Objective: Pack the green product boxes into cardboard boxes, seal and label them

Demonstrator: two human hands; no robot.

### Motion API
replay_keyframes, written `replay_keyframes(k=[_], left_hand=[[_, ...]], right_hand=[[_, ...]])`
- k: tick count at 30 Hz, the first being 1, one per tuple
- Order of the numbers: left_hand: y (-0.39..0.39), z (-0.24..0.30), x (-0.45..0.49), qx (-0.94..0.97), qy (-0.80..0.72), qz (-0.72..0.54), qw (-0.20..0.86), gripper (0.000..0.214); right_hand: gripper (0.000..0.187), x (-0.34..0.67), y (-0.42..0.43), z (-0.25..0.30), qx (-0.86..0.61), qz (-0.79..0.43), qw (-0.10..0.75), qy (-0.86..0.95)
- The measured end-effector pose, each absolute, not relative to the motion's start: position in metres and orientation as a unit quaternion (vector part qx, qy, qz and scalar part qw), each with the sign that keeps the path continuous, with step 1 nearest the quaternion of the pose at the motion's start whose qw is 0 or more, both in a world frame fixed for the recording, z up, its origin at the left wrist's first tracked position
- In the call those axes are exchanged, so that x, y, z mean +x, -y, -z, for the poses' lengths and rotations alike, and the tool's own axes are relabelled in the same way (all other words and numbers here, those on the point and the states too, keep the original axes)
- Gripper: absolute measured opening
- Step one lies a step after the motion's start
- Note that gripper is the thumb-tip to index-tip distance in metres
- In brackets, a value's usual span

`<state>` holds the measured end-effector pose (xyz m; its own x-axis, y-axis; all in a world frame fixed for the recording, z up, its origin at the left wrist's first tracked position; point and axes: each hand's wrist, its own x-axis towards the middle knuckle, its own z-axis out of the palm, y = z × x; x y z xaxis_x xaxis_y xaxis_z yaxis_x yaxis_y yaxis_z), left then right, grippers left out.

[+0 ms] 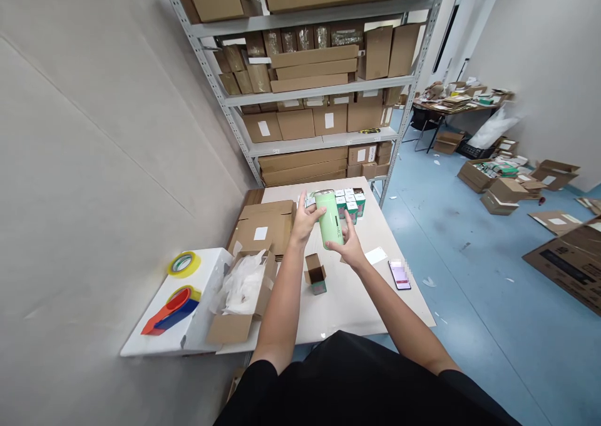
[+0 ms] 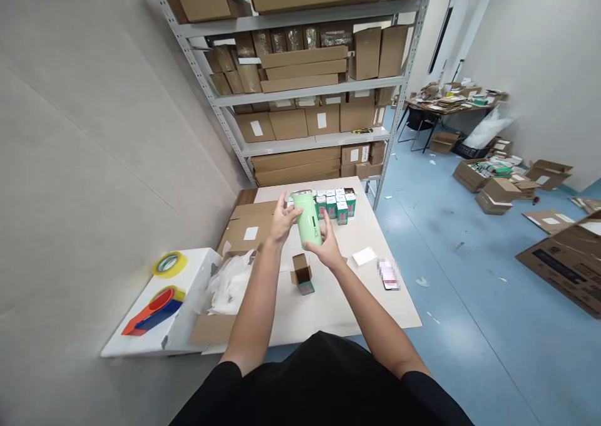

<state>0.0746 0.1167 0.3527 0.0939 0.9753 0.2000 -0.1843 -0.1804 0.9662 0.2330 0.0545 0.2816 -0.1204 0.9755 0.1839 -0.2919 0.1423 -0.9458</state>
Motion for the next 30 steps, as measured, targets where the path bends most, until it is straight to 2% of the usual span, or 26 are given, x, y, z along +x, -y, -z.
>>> replay_keyframes(k=[5, 7, 12, 16, 19, 23, 30], left_hand=[[-0.119, -0.350, 0.064, 0.535, -0.414, -0.537, 0.504, 0.123], [-0.120, -0.348, 0.056, 0.553, -0.427, -0.517, 0.495, 0.109], [-0.119, -0.338, 0.036, 0.584, -0.511, -0.493, 0.393, 0.072], [-0.116, -0.323, 0.024, 0.599, -0.480, -0.475, 0.431, 0.061], [-0.114, -0.300, 0.015, 0.582, -0.479, -0.460, 0.469, 0.061], [-0.107, -0.254, 0.004, 0.546, -0.520, -0.452, 0.476, 0.073], [-0.090, -0.171, -0.011, 0.503, -0.556, -0.437, 0.497, 0.076]], right_hand=[[0.148, 0.233, -0.052, -0.276, -0.377, -0.540, 0.555, 0.509], [0.147, 0.232, -0.051, -0.270, -0.389, -0.532, 0.550, 0.513], [0.147, 0.224, -0.051, -0.245, -0.411, -0.532, 0.540, 0.506], [0.145, 0.211, -0.050, -0.218, -0.431, -0.518, 0.530, 0.515], [0.134, 0.205, -0.048, -0.194, -0.434, -0.535, 0.502, 0.522], [0.110, 0.205, -0.047, -0.158, -0.463, -0.601, 0.438, 0.483], [0.066, 0.197, -0.049, -0.082, -0.652, -0.569, 0.327, 0.381]])
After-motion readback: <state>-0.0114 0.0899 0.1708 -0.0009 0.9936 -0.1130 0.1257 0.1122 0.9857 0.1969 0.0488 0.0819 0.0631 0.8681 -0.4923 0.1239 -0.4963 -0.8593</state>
